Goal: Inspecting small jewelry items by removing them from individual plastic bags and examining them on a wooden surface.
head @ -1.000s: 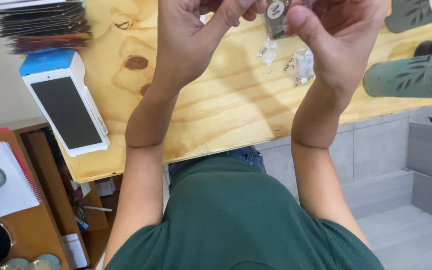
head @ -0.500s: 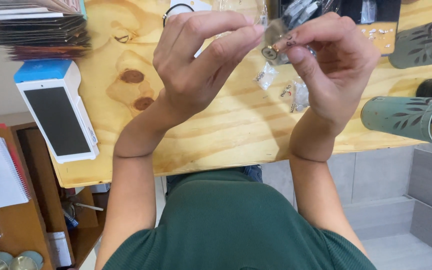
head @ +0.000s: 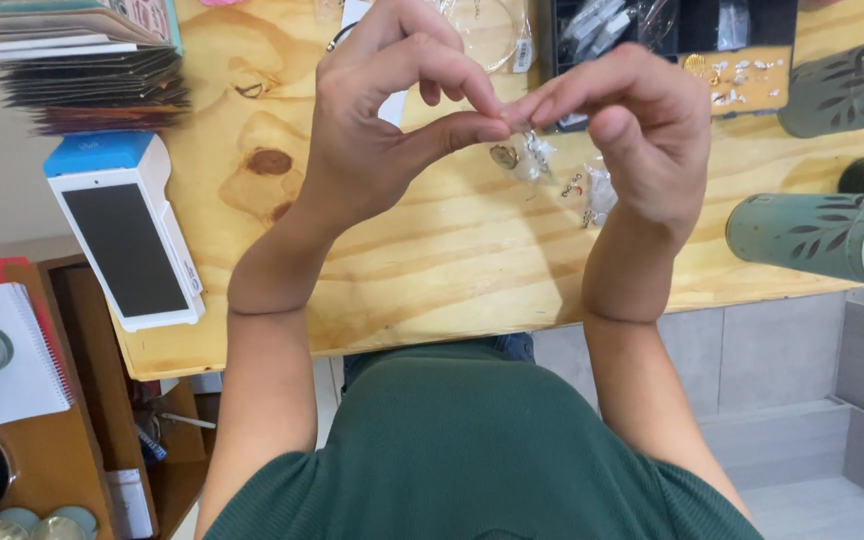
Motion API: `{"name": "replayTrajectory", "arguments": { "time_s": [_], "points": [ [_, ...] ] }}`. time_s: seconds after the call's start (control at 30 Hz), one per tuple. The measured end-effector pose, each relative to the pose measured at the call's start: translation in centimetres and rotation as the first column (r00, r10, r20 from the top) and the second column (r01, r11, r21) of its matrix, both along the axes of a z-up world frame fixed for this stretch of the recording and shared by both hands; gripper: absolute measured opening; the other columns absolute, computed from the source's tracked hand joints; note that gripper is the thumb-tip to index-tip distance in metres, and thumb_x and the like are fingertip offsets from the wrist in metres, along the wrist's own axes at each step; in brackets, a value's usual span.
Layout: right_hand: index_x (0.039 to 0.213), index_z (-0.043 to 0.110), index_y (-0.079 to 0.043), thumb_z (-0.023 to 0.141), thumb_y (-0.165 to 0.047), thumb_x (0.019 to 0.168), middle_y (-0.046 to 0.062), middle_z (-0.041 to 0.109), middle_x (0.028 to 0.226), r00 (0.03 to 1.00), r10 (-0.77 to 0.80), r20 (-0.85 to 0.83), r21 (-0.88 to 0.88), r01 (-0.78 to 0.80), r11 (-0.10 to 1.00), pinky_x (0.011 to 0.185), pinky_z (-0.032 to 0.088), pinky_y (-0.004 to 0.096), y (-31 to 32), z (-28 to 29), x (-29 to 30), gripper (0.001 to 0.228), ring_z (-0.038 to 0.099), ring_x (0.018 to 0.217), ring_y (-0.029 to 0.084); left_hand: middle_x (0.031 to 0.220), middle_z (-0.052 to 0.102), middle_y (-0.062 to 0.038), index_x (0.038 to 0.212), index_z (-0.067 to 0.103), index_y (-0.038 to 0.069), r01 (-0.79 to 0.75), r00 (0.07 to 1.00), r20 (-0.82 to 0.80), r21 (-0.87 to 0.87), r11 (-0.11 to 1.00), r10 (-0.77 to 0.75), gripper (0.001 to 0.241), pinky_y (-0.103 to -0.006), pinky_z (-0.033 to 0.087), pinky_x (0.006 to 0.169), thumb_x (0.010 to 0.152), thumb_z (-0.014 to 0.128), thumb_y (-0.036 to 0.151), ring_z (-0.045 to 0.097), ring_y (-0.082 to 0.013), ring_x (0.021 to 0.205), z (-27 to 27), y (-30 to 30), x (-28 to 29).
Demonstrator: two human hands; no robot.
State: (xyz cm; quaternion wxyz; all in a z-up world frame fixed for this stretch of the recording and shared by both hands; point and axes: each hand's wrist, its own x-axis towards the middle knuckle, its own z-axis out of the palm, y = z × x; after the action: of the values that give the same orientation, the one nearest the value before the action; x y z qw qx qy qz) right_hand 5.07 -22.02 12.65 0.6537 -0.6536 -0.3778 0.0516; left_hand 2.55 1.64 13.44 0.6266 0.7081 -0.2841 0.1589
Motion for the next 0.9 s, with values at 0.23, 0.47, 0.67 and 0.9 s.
{"name": "replayTrajectory", "arguments": {
  "time_s": [0.23,0.47,0.67,0.9],
  "points": [
    [0.112,0.072,-0.003,0.077,-0.017,0.098,0.014,0.067,0.102,0.945,-0.236,0.227,-0.007,0.244,0.970,0.085,0.049,0.031,2.0,1.1,-1.4,0.021,0.062,0.093,0.021,0.099,0.055,-0.008,0.100,0.071,0.007,0.084,0.996,-0.003,-0.017,0.996,-0.084,0.012,-0.0311,0.044,0.083,0.097,0.081,0.014,0.055,-0.0200,0.091,0.1,-0.8,-0.8],
    [0.094,0.070,-0.007,0.078,-0.017,0.093,0.011,0.066,0.097,0.947,-0.130,0.295,0.046,0.121,0.992,0.080,0.045,0.033,1.6,1.7,-2.0,0.013,0.058,0.088,0.021,0.099,0.055,-0.009,0.102,0.071,0.007,0.032,0.993,0.111,0.056,0.998,-0.038,0.012,-0.0325,0.045,0.083,0.097,0.079,0.015,0.055,-0.0222,0.091,0.8,-1.0,-2.5],
    [0.089,0.071,-0.002,0.078,-0.016,0.091,0.011,0.064,0.092,0.979,0.051,0.195,-0.075,-0.037,0.996,0.076,0.046,0.031,0.0,2.5,-2.0,0.015,0.058,0.084,0.020,0.103,0.052,-0.012,0.103,0.065,0.003,0.249,0.965,0.045,0.128,0.960,-0.257,0.011,-0.0339,0.046,0.087,0.103,0.068,0.014,0.054,-0.0251,0.096,1.7,-1.2,-2.6],
    [0.095,0.060,-0.010,0.073,-0.021,0.099,0.011,0.057,0.111,0.960,-0.190,0.204,0.129,0.166,0.978,0.092,0.045,0.032,0.5,1.7,-2.1,0.017,0.054,0.103,0.021,0.110,0.065,-0.015,0.111,0.046,0.010,0.276,0.961,0.073,-0.211,0.938,-0.267,0.013,-0.0358,0.048,0.097,0.113,0.049,0.023,0.060,-0.0258,0.108,0.2,-2.8,-2.3]
  ]
}}
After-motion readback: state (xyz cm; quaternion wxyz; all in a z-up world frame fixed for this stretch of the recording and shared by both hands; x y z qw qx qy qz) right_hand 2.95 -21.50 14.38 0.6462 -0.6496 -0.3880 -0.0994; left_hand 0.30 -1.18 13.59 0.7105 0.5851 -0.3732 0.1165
